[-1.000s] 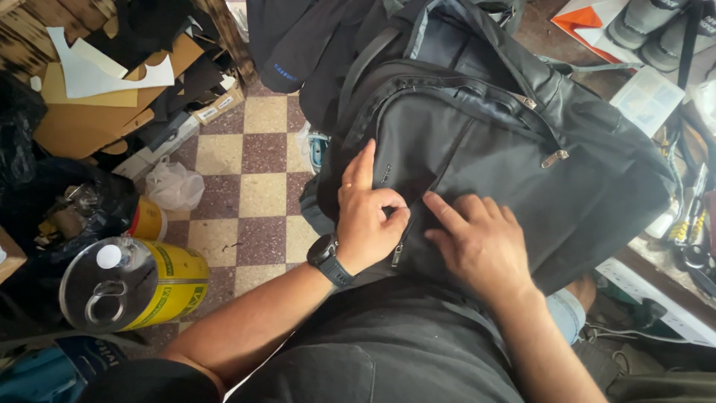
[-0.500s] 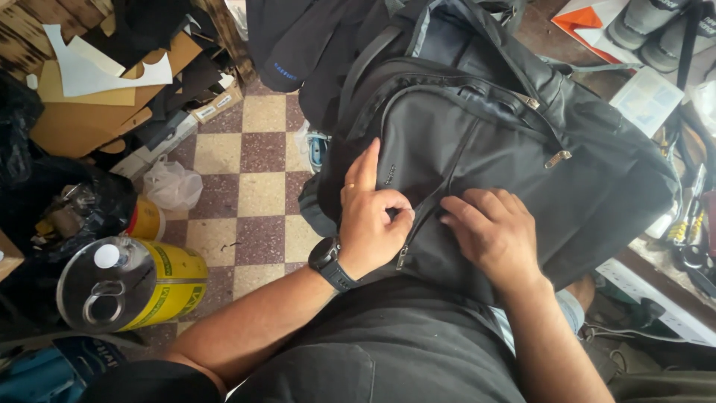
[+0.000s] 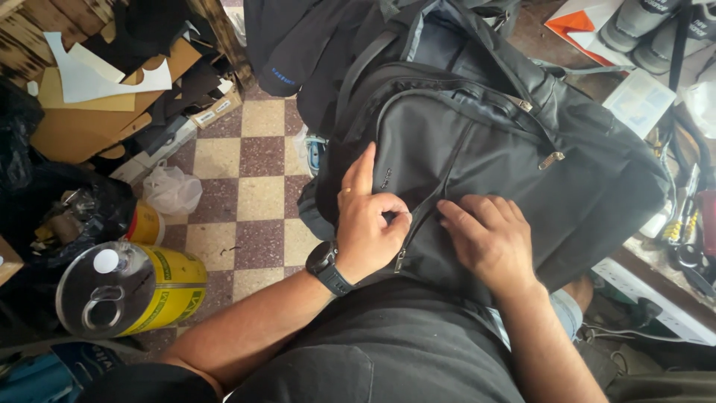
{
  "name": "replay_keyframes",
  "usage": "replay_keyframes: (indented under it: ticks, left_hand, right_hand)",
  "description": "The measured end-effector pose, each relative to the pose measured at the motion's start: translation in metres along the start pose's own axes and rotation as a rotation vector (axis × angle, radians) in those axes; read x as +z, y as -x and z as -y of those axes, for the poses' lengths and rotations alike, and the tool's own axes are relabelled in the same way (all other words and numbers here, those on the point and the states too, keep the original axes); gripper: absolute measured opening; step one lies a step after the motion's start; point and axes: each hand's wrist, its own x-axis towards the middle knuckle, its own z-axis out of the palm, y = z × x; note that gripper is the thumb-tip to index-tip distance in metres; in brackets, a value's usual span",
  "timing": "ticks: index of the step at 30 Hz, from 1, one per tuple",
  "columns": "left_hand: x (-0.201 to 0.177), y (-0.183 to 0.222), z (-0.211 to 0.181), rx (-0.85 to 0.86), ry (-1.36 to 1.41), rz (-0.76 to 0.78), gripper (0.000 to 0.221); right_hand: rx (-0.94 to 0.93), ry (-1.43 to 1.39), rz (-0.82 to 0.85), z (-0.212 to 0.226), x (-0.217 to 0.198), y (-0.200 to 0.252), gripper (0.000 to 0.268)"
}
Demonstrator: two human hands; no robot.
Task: The person repairs a black backpack by using pliers to adjust a zipper and zips the compartments to check the repair.
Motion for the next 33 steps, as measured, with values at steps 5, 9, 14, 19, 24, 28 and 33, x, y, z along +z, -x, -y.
replay_keyframes:
  ticks: [5,9,14,19,24,28,33]
  left_hand:
    - [-0.002,0.0,-0.005,0.017,-0.016,-0.01,0.002]
    - [-0.006,-0.002,-0.009,0.103,-0.023,-0.08,0.002]
    - [-0.019,-0.018,-0.005,0.09,-0.027,-0.147,0.045]
    - [-0.04,-0.042,-0.014,-0.052,0.054,-0.004,0.073]
    - [-0.052,-0.053,-0.028,-0.28,0.115,0.076,0.089]
    - [-0.04,-0.059,-0.006,-0.364,0.215,0.141,0.078]
    - [-0.046,-0.061,-0.011,-0.383,0.446,0.187,0.058]
  right_hand:
    - [0.002,0.013,-0.007,0.009,0.001,-0.005,0.022]
    - [0.011,0.059,0.002,0.019,0.0,-0.01,0.027]
    - [0.04,0.082,0.01,0.024,0.0,-0.007,0.029]
    - [0.048,-0.042,-0.003,0.035,0.0,-0.002,0.025]
    - [0.096,-0.097,-0.037,0.034,-0.002,-0.004,0.027]
    - [0.104,-0.069,-0.05,0.032,-0.007,-0.006,0.028]
    - [0.351,-0.028,-0.185,0.009,-0.023,-0.006,0.044]
